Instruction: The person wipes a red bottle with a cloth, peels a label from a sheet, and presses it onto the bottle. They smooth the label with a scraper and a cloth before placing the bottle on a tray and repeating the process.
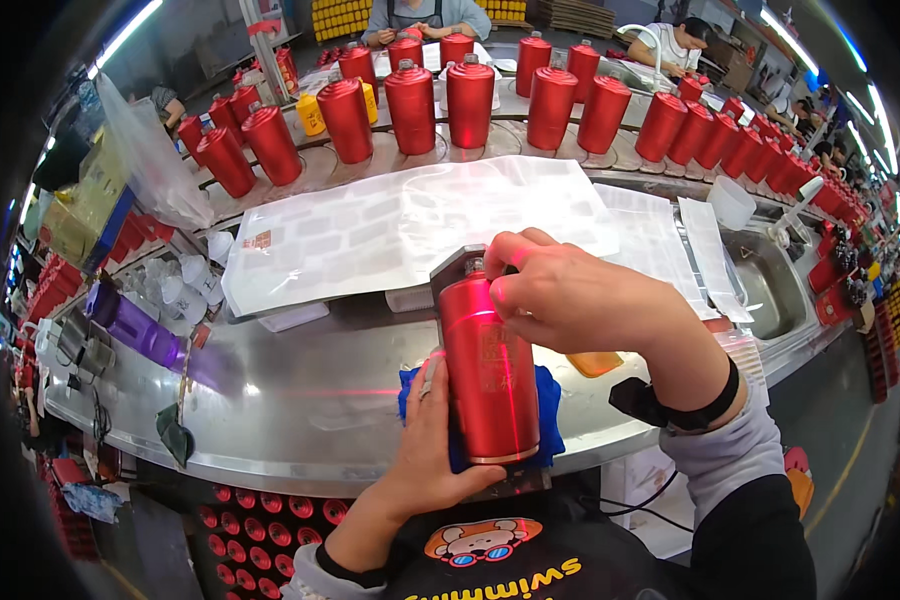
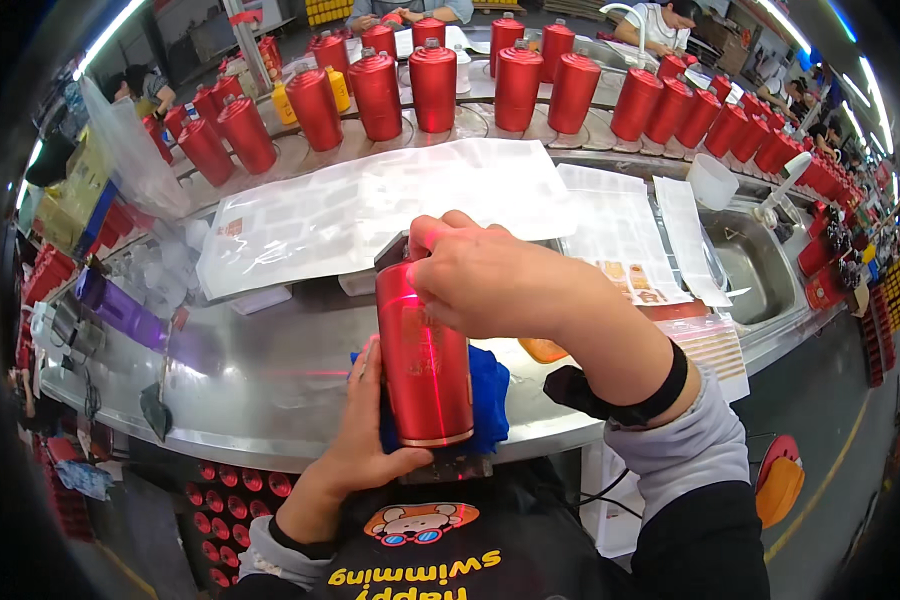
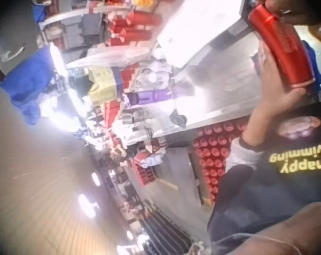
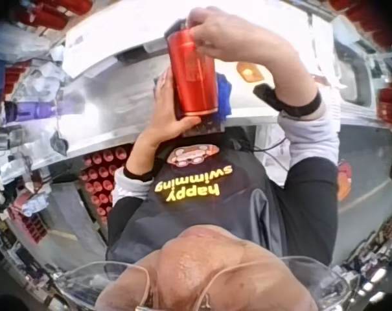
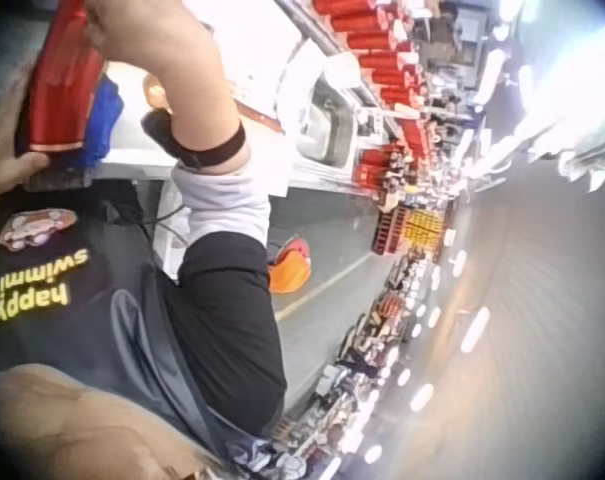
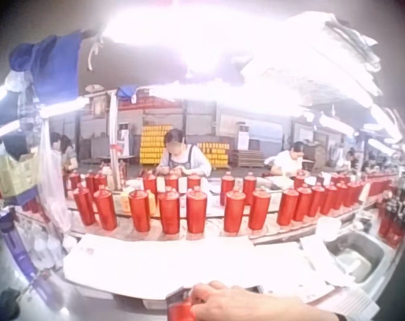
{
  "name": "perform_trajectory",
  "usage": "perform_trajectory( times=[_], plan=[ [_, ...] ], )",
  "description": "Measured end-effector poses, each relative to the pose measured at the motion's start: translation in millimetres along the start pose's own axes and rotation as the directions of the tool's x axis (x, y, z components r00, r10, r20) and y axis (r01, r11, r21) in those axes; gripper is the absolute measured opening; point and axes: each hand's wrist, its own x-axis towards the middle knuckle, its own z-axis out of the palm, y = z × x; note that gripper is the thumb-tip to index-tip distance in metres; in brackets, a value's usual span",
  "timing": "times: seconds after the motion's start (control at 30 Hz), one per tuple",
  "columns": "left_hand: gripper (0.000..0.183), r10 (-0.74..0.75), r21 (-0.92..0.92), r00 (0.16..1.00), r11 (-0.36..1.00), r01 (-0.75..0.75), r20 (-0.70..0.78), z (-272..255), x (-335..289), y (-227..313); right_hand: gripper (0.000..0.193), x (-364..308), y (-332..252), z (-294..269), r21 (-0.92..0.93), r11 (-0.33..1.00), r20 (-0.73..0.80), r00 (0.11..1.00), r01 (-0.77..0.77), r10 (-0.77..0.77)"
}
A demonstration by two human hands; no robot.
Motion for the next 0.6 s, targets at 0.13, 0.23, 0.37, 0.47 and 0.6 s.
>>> perform_trajectory(
  times=[0.13,0.23,0.37,0.47,0.6],
  plan=[
    [0.096,-0.267,-0.633,0.959,0.759,0.151,-0.091,0.9,22.1,-12.4,0.015,2.8,0.2,7.0,0.023,1.0,-0.045,0.999,-0.013,0.014],
    [0.09,-0.326,-0.5,0.939,0.835,0.23,-0.113,7.6,51.2,-8.3,0.013,-0.4,0.6,13.8,0.044,0.998,-0.129,0.99,-0.045,0.05],
    [0.083,-0.257,-0.376,0.952,0.909,0.18,-0.167,15.3,55.1,-2.6,0.012,-12.1,-2.8,27.8,0.094,0.992,-0.323,0.94,-0.083,0.109],
    [0.082,-0.298,-0.473,0.941,0.86,0.191,-0.162,15.0,54.8,-6.4,0.027,-25.2,-20.5,47.5,0.065,0.994,-0.655,0.748,-0.086,0.107],
    [0.08,-0.264,-0.35,0.939,0.92,0.177,-0.22,19.6,59.3,-6.9,0.038,-49.5,-37.4,76.7,0.097,0.995,-0.604,0.792,-0.039,0.09]
  ],
)
